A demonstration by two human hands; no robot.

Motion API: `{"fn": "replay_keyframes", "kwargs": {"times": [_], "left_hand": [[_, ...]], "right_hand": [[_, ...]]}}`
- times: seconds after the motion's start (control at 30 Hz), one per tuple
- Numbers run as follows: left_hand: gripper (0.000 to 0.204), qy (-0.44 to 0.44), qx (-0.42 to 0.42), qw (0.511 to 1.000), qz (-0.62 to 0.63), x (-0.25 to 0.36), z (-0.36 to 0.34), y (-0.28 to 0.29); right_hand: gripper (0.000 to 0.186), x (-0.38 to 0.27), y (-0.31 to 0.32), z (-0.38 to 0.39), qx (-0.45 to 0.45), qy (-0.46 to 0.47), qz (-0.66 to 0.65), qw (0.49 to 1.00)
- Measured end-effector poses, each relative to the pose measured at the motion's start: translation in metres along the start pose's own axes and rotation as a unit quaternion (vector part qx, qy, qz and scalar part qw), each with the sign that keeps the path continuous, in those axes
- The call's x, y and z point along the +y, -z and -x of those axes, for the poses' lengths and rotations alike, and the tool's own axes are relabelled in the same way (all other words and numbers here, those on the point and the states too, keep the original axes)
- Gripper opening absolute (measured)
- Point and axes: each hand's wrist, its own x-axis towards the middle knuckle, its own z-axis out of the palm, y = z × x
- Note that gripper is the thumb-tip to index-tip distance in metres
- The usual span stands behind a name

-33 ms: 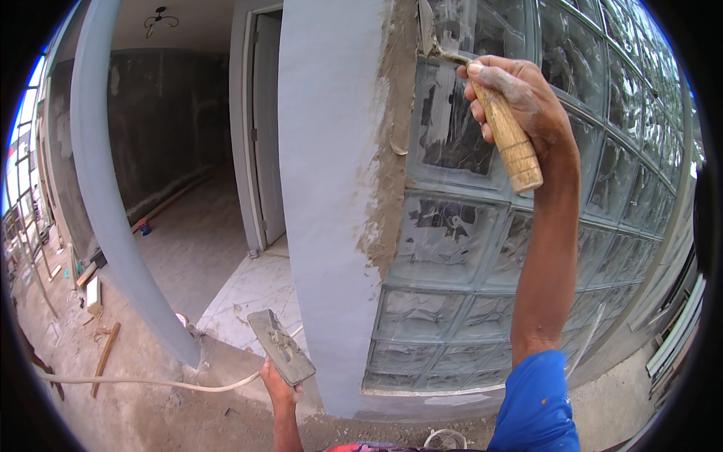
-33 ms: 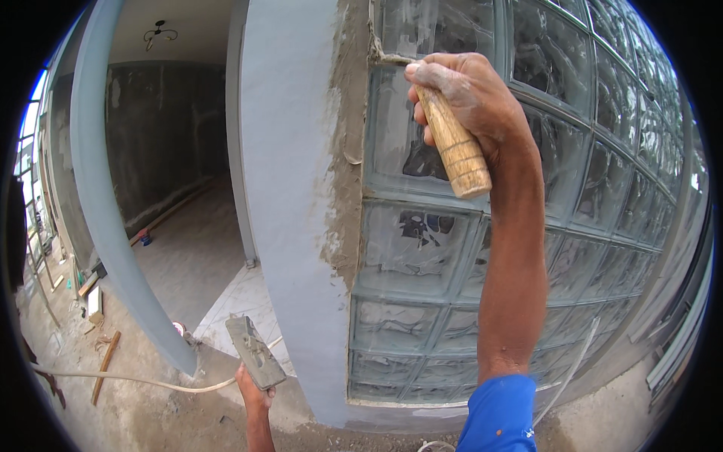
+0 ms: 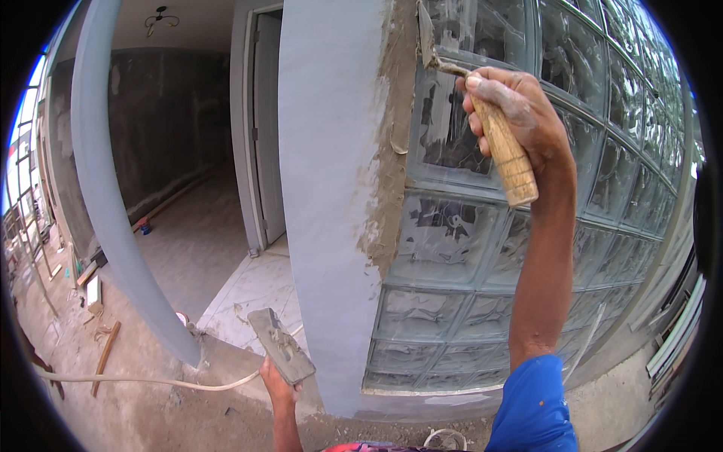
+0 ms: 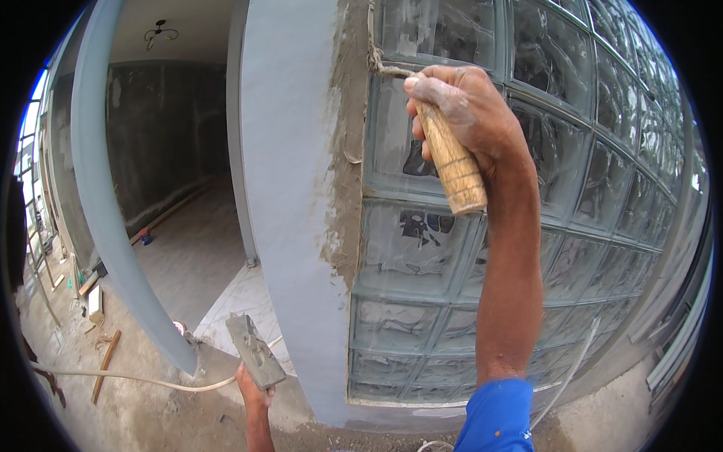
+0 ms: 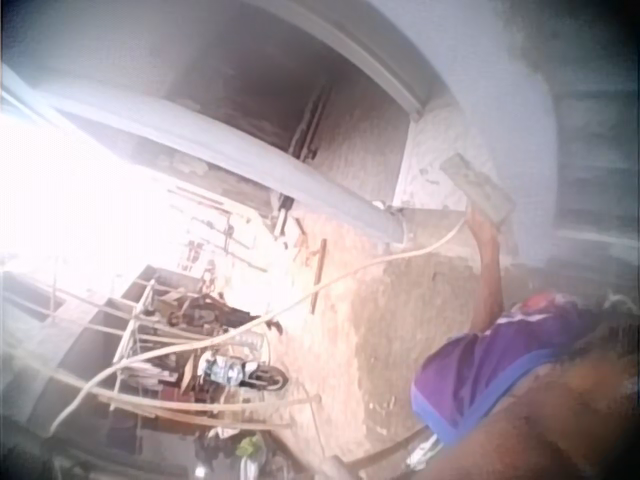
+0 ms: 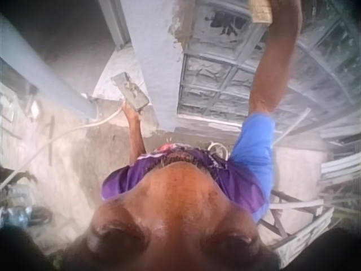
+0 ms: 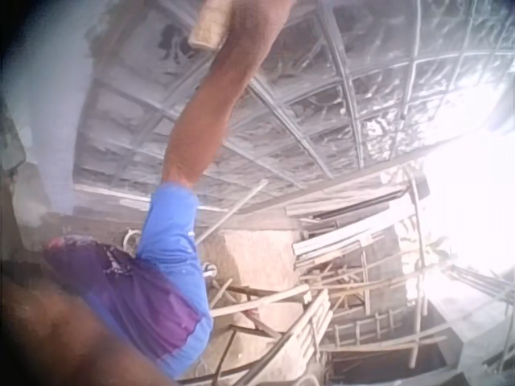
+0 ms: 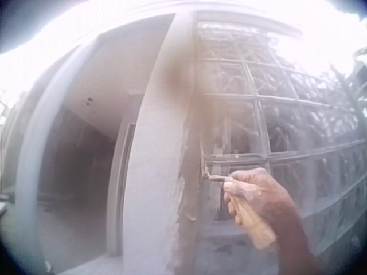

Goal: The person uses a trowel to apply and smooth plaster onto the edge of a pillar and a wall section next to glass blocks, repeatedly taking plaster from a hand board.

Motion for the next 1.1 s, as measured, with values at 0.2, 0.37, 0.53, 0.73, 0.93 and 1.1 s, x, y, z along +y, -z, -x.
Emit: {"fn": "replay_keyframes", "kwargs": {"times": [0.2, 0.37, 0.53, 0.73, 0.93, 1.1], "left_hand": [[0.023, -0.007, -0.022, 1.0, -0.007, 0.008, 0.005, -0.014], [0.022, -0.004, -0.006, 1.0, -0.025, 0.004, 0.012, -0.019], [0.021, -0.027, 0.021, 0.999, -0.031, 0.011, 0.03, -0.017], [0.022, -0.043, 0.054, 0.996, -0.053, 0.009, 0.053, -0.026], [0.022, -0.034, 0.048, 0.998, -0.025, -0.014, 0.061, -0.041], [0.021, -0.057, 0.065, 0.995, -0.048, -0.015, 0.069, -0.031]], "right_hand": [[0.018, 0.028, -0.013, 0.05, -0.025, -0.079, -0.068, 0.994], [0.017, 0.054, -0.008, 0.083, -0.047, -0.114, -0.1, 0.987], [0.022, 0.037, 0.034, 0.067, 0.013, -0.003, 0.033, 0.999], [0.024, 0.012, 0.082, -0.022, 0.08, 0.344, 0.405, 0.843], [0.025, -0.062, 0.078, -0.01, 0.031, 0.245, 0.587, 0.771], [0.022, -0.048, 0.069, -0.011, -0.116, 0.264, 0.584, 0.758]]}}
